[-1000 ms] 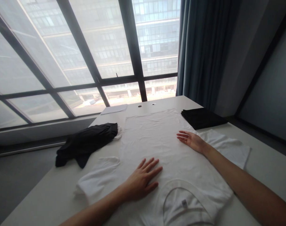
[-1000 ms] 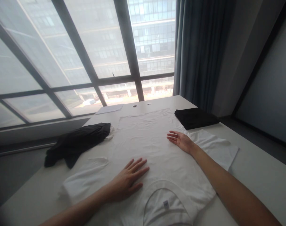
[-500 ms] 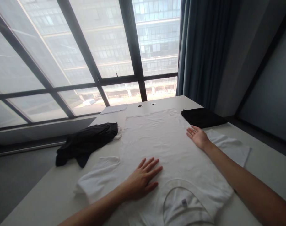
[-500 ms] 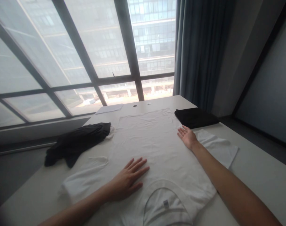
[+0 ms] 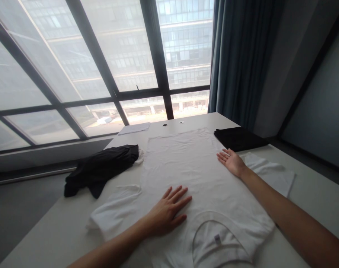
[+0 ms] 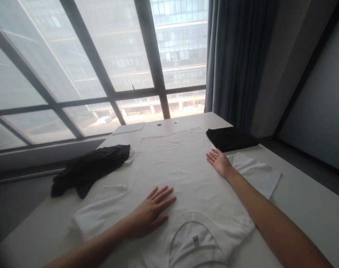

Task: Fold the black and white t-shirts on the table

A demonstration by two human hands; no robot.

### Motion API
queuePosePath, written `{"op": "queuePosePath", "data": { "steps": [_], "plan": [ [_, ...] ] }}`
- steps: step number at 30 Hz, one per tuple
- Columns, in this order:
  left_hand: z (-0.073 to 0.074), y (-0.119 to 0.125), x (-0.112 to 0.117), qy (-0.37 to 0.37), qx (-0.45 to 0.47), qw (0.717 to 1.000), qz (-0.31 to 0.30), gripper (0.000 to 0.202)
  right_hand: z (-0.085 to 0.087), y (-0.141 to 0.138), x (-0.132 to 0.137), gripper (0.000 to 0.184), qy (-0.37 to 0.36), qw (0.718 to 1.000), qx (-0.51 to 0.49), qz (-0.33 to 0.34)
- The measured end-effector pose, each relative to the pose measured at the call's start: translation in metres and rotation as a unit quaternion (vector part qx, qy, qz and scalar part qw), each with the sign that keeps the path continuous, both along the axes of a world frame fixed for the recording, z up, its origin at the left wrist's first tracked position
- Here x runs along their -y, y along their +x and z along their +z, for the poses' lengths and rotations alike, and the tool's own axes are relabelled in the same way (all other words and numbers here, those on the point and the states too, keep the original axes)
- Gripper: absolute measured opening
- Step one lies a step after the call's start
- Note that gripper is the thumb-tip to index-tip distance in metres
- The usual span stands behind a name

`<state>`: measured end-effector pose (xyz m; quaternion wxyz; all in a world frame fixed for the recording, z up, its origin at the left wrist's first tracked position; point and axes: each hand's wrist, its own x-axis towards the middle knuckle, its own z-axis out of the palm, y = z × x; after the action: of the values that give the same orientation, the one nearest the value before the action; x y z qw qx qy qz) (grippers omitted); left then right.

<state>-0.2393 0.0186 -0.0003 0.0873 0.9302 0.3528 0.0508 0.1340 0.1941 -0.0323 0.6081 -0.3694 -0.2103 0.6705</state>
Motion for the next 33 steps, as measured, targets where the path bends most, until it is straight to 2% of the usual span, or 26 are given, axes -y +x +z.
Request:
{"op": "queuePosePath", "data": {
  "steps": [2,4,11,19,24,26,28,33],
  "plan": [
    [0.000,0.000,0.000,-0.002,0.000,1.000,0.000,0.059,-0.001,0.006,-0.003,0.020,-0.006,0.998,0.002,-0.063],
    [0.000,0.000,0.000,-0.006,-0.002,1.000,-0.002,0.059,0.000,0.009,-0.004,0.021,-0.008,0.997,-0.002,-0.083],
    [-0.001,0.000,0.000,-0.008,-0.005,1.000,0.002,0.059,0.007,-0.002,0.008,0.033,0.032,0.999,-0.018,0.036],
    [0.002,0.001,0.001,-0.016,-0.001,1.000,0.001,0.059,0.009,-0.002,0.010,0.031,0.020,0.999,-0.004,0.034],
    [0.002,0.001,0.001,-0.012,0.002,1.000,-0.001,0.059,0.013,-0.007,0.021,0.036,0.036,0.985,-0.024,0.170],
    [0.003,0.002,0.002,-0.013,0.001,1.000,-0.001,0.059,0.012,-0.009,0.022,0.037,0.031,0.981,-0.025,0.189],
    [0.003,0.002,0.002,-0.017,-0.004,1.000,0.000,0.059,0.010,-0.009,0.019,0.034,0.025,0.987,-0.022,0.156],
    [0.001,0.001,0.001,-0.013,-0.002,1.000,0.000,0.060,0.005,0.003,0.006,0.022,0.002,1.000,-0.027,0.003]
  ]
}}
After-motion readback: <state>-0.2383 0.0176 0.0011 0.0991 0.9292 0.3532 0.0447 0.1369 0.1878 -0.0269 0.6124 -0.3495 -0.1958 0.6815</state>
